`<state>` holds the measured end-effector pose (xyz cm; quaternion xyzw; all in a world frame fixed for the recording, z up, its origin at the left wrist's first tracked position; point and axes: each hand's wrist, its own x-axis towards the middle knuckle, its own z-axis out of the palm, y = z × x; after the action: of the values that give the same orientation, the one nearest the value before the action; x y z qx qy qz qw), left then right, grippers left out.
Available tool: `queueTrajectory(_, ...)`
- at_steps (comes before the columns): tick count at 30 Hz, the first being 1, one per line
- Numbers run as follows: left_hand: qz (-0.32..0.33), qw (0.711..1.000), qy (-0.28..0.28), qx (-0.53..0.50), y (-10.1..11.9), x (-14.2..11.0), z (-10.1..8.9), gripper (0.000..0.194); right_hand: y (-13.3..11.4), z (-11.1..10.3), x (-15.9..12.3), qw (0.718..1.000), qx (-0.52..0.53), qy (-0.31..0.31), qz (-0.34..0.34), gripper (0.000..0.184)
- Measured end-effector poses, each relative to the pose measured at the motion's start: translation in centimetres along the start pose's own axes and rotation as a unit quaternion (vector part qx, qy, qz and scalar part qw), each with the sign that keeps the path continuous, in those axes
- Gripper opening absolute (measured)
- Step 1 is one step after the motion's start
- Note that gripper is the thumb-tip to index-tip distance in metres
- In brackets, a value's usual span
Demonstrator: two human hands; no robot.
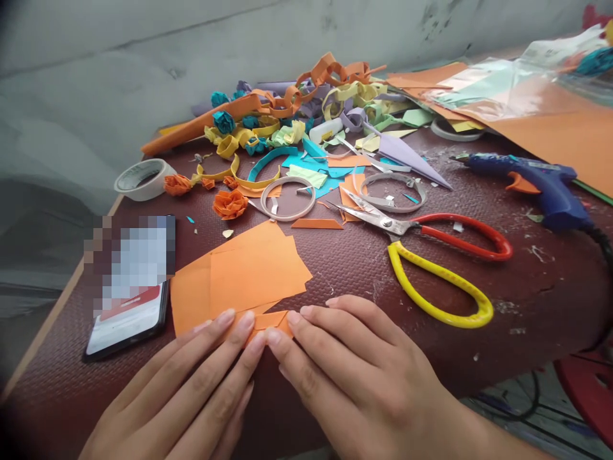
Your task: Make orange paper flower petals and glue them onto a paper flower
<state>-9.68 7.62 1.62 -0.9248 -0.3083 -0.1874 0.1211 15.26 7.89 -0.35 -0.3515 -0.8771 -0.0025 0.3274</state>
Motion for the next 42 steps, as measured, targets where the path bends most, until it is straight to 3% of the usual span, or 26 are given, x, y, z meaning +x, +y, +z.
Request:
queueTrajectory(13,-0.030,0.999,0.016,0.020,1.0,-0.2,0.8,0.038,-0.3,0.8,-0.2,0.998,-0.066,0.015,0.006,0.033)
queueTrajectory(18,0.005,1.000,-0.013,0.019,0.3,-0.2,0.4,0.047,-0.9,0.5,0.1,0.998,-0.068,0.003,0.008,0.031)
queueTrajectory(22,0.012,1.000,-0.013,0.008,-0.2,0.4,0.0,0.038,-1.0,0.1,0.7,0.998,-0.039,-0.003,0.044,0.029)
queueTrajectory(28,0.009,0.999,-0.010,-0.043,-1.3,2.2,-1.1,0.019,0.0,-0.8,2.9,0.985,0.106,-0.027,0.135,0.012)
queueTrajectory(31,0.013,0.997,-0.027,-0.065,-1.9,3.4,-1.4,0.016,0.1,-1.1,3.5,0.978,0.114,-0.047,0.168,0.009)
queueTrajectory(34,-0.025,0.995,-0.040,-0.084,-2.1,4.8,-1.3,0.014,0.0,-0.9,3.9,0.975,0.109,-0.065,0.183,0.012)
queueTrajectory(37,-0.099,0.985,-0.067,-0.122,-2.3,5.7,-0.9,0.023,-0.1,-0.5,4.6,0.971,0.087,-0.080,0.206,0.017)
queueTrajectory(42,-0.163,0.971,-0.102,-0.145,-3.0,5.4,-1.1,0.019,0.3,-0.4,5.1,0.973,0.068,-0.091,0.199,0.022)
